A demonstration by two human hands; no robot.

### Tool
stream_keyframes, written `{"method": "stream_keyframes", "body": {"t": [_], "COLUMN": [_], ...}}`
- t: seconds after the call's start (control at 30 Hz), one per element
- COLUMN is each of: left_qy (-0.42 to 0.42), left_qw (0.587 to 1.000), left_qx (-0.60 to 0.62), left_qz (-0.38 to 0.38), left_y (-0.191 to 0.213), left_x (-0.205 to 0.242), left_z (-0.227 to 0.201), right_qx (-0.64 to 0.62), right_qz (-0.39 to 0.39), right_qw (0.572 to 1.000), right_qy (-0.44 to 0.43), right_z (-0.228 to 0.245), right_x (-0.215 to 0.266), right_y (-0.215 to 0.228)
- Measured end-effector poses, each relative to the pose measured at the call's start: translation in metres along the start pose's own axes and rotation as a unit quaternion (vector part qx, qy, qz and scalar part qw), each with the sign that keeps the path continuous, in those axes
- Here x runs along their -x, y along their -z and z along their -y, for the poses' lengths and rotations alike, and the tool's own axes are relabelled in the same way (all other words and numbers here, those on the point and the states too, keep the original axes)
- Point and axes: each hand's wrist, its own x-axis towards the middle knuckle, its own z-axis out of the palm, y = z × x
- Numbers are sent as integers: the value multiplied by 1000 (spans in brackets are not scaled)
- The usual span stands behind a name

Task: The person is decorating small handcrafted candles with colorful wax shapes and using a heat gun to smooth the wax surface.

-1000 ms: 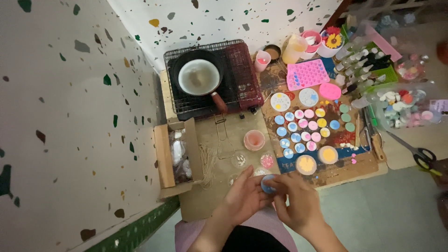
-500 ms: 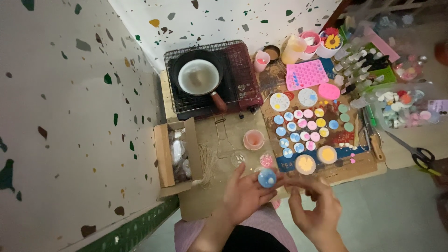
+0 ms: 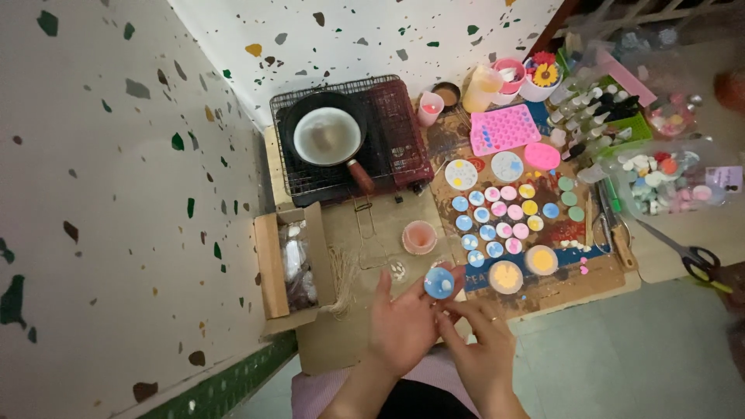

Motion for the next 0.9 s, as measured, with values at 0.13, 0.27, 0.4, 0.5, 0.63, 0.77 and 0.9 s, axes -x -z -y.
{"method": "stream_keyframes", "body": {"t": [0.13,0.27,0.4,0.5,0.63,0.77,0.9], "left_qy": [-9,-24,-41,-23,-31,-61,-88], "left_qw": [999,998,997,1000,997,985,971], "left_qx": [-18,-64,-60,-20,-73,-126,-200], "left_qz": [-29,14,22,-3,-19,-104,-96], "left_y": [-12,-4,-1,4,13,53,67], "left_x": [0,-1,-1,-4,-9,-16,-7], "left_z": [3,4,6,6,-1,-23,-51], "right_qx": [34,-9,-24,-36,-148,-84,56], "right_qz": [38,-18,-2,60,28,-59,-18], "right_qw": [994,999,994,978,980,989,997], "right_qy": [-95,-37,-104,-194,-131,-110,-44], "right_z": [8,3,0,-11,-75,-113,-191], "right_x": [-3,-3,-5,-12,-18,-39,-64], "right_y": [-3,-10,-14,-12,-7,8,-12]}}
